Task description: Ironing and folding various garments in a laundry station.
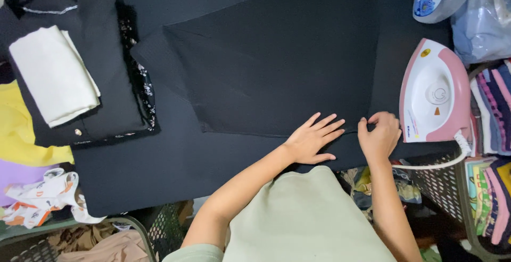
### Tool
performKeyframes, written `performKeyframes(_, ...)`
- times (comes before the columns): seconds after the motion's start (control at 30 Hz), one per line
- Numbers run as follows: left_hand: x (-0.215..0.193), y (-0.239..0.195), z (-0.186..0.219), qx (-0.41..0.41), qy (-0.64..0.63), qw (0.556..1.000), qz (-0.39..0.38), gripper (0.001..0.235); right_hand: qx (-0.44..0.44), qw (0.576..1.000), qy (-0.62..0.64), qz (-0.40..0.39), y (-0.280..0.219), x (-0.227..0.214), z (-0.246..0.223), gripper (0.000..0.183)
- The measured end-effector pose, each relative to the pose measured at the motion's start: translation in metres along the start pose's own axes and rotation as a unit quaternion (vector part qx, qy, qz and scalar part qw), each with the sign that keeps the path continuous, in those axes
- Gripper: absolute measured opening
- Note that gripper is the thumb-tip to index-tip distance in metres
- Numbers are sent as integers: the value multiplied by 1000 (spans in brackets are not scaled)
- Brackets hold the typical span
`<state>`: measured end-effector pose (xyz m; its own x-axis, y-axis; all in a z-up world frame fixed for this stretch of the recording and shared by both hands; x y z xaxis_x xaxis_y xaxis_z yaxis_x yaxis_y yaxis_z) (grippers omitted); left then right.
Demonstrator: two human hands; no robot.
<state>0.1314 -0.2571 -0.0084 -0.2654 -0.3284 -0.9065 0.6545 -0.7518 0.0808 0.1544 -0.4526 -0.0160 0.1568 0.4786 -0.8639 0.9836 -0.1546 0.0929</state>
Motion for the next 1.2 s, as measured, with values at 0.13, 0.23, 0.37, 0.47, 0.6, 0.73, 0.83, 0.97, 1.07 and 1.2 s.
performKeyframes(0.13,-37,-2,-29,-88,-27,994,58,70,-60,998,16,8,24,4,-52,58)
performKeyframes(0.23,-104,-29,-94,-273,91,951,113,70,-73,995,47,-48,48,33,-69,82)
performKeyframes(0.37,-130,-124,-197,-476,201,851,92,70,-12,994,15,-111,50,63,-51,90)
performKeyframes(0.47,-115,-189,-240,-576,243,771,121,75,30,992,-16,-124,54,74,-39,90)
performKeyframes(0.6,-115,-169,-241,-545,225,798,123,77,27,992,-29,-117,66,75,-69,89)
performKeyframes(0.73,-138,-111,-253,-463,198,852,142,74,-23,992,0,-122,92,82,-89,86)
performKeyframes(0.83,-146,-131,-285,-505,229,826,100,72,-71,988,14,-140,112,89,-76,81)
performKeyframes(0.97,-132,-152,-297,-514,240,818,96,69,-111,986,100,-78,155,66,-43,83)
performKeyframes(1.07,-130,-162,-269,-522,214,817,122,70,18,972,223,66,217,40,43,97)
performKeyframes(1.2,-119,-194,-240,-566,181,791,145,72,-25,891,331,309,334,37,230,97)
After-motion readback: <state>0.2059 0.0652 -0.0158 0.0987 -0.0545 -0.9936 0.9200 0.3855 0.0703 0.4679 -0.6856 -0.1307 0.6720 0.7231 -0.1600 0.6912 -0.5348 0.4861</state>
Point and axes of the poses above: each hand's wrist, its own y-axis towards the middle knuckle, its own x-axis out of the palm, z = x × y, the point moved 7 cm from there along y, towards the middle knuckle, and after that the axes turned 12 degrees about y, right-handed, at the moved point
